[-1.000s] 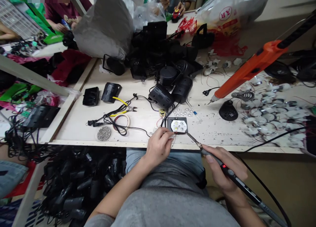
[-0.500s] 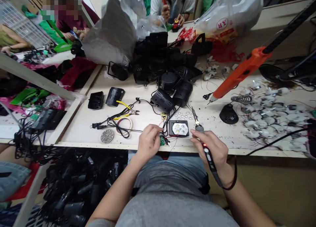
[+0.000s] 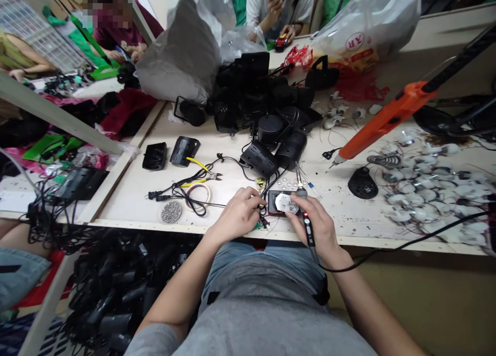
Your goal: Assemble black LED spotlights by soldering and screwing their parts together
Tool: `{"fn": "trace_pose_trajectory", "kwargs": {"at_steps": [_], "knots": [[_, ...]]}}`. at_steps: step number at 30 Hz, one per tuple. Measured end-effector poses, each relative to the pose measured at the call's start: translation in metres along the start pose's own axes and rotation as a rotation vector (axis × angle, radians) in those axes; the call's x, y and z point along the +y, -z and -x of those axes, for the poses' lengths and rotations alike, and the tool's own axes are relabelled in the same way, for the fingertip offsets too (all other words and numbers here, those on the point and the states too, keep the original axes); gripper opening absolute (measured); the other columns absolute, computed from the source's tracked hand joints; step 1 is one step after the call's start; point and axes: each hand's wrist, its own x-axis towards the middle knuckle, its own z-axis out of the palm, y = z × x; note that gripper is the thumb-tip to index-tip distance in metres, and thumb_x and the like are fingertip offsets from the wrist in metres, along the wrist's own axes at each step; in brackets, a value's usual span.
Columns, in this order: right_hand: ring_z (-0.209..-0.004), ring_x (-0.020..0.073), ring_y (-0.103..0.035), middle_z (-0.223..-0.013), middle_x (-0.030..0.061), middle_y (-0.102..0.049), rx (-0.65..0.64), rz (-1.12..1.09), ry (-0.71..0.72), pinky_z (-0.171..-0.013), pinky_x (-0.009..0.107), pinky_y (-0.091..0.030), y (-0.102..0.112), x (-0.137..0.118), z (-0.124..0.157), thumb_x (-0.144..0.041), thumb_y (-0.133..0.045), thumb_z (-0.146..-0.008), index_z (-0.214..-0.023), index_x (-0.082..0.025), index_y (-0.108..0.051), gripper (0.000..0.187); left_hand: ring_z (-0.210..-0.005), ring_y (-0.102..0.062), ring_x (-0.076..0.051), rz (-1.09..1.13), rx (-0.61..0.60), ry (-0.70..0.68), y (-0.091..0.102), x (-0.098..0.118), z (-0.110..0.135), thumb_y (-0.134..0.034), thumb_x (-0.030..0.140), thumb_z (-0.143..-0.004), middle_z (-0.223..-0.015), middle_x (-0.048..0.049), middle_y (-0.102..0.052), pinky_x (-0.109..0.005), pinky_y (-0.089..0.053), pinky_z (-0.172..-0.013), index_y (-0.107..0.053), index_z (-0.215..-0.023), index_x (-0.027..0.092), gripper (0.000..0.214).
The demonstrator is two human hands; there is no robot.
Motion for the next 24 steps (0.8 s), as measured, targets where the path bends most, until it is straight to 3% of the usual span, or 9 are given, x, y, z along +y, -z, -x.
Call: {"fn": "trace_pose_trajectory", "kwargs": {"at_steps": [5, 13, 19, 24], "knots": [[-0.101, 0.0250, -0.068, -0.114, 0.0128, -0.068, 0.031, 0.004, 0.008, -0.084, 0.040, -0.061, -0.003, 0.001, 0.003, -0.014, -0.065, -0.090, -0.142, -0.024, -0.049, 0.055, -0.110, -0.057, -0.025, 0.034, -0.022, 0.093, 0.001, -0.008, 0.017, -0.059, 0.010, -0.081, -0.116, -0.0089, -0.061, -0.042, -0.050, -0.098, -0.065, -0.115, 0.019, 0.035], [-0.101, 0.0260, -0.069, -0.116, 0.0138, -0.069, 0.094, 0.050, 0.001, -0.085, 0.041, -0.061, -0.007, 0.002, 0.008, -0.017, -0.069, -0.089, -0.143, -0.023, -0.049, 0.058, -0.097, -0.066, -0.021, 0.148, 0.034, 0.158, -0.004, -0.022, 0.024, -0.066, 0.018, -0.087, -0.103, -0.0054, -0.069, -0.034, -0.054, -0.084, -0.066, -0.107, 0.021, 0.020], [-0.099, 0.0251, -0.069, -0.114, 0.0133, -0.069, 0.104, 0.058, 0.009, -0.085, 0.039, -0.061, -0.009, 0.004, 0.010, -0.018, -0.069, -0.089, -0.142, -0.023, -0.050, 0.056, -0.096, -0.068, -0.020, 0.217, 0.252, 0.138, 0.001, -0.026, 0.022, -0.072, 0.019, -0.085, -0.100, -0.0051, -0.070, -0.032, -0.056, -0.084, -0.068, -0.105, 0.021, 0.020], [-0.096, 0.0251, -0.069, -0.112, 0.0134, -0.071, 0.126, 0.114, 0.032, -0.085, 0.039, -0.061, -0.010, 0.005, 0.012, -0.020, -0.070, -0.089, -0.144, -0.022, -0.049, 0.058, -0.086, -0.067, -0.016, 0.290, 0.391, 0.168, -0.005, -0.028, 0.025, -0.077, 0.019, -0.080, -0.098, -0.0047, -0.069, -0.029, -0.058, -0.076, -0.069, -0.105, 0.020, 0.026]]}}
